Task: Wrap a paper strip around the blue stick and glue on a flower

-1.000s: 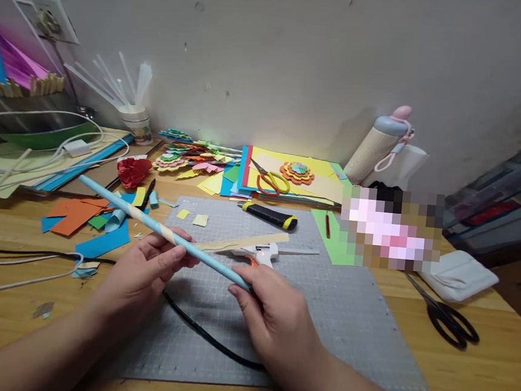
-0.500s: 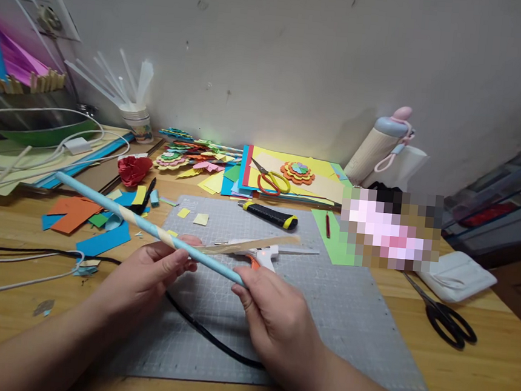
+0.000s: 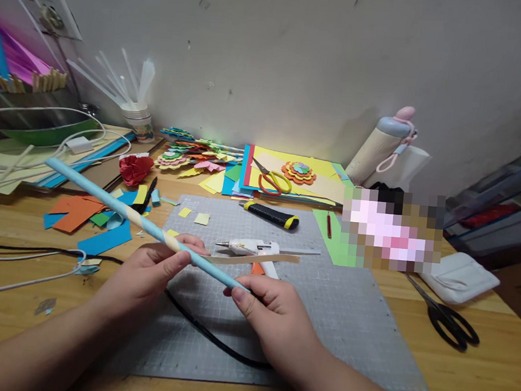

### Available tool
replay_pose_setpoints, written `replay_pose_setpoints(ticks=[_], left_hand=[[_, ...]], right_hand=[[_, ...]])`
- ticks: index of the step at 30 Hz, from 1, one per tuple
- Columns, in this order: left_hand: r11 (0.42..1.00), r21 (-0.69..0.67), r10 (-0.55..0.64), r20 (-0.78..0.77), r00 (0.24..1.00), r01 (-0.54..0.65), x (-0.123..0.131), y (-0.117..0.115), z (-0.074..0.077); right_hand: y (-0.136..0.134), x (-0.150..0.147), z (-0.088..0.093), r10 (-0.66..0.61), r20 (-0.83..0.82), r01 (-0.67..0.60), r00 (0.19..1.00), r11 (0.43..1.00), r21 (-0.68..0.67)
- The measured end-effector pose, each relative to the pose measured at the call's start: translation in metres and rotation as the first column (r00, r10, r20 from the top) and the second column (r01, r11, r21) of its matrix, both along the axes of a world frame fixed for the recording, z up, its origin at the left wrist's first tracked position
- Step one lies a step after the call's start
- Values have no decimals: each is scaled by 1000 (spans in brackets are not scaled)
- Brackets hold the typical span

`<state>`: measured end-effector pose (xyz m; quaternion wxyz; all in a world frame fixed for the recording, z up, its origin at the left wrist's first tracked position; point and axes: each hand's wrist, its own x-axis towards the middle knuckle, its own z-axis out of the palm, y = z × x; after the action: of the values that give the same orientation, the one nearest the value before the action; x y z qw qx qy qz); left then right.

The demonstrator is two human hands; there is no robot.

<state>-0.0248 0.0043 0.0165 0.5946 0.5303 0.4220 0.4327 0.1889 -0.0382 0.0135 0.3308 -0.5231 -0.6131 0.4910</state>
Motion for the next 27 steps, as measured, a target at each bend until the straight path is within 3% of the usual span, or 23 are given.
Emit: replay_pose_setpoints(ticks=[4, 7, 12, 20, 27], left_hand=[[999, 45, 0, -48, 999, 2, 0, 1, 3], [998, 60, 33, -79, 996, -29, 1, 0, 4], [996, 52, 78, -65, 995, -74, 3, -2, 6], [999, 38, 36, -83, 996, -33, 2, -2, 5], [997, 12, 76, -33, 997, -75, 4, -4, -1]], right_hand=[[0, 0, -3, 1, -226, -65, 974, 959, -275], [0, -2, -6, -22, -352, -113, 936, 927, -357], [1, -8, -7, -125, -504, -22, 855, 961, -274], [2, -4, -5, -64, -566, 49, 822, 998, -40], [-4, -8, -7, -1, -630, -14, 777, 1000, -18]])
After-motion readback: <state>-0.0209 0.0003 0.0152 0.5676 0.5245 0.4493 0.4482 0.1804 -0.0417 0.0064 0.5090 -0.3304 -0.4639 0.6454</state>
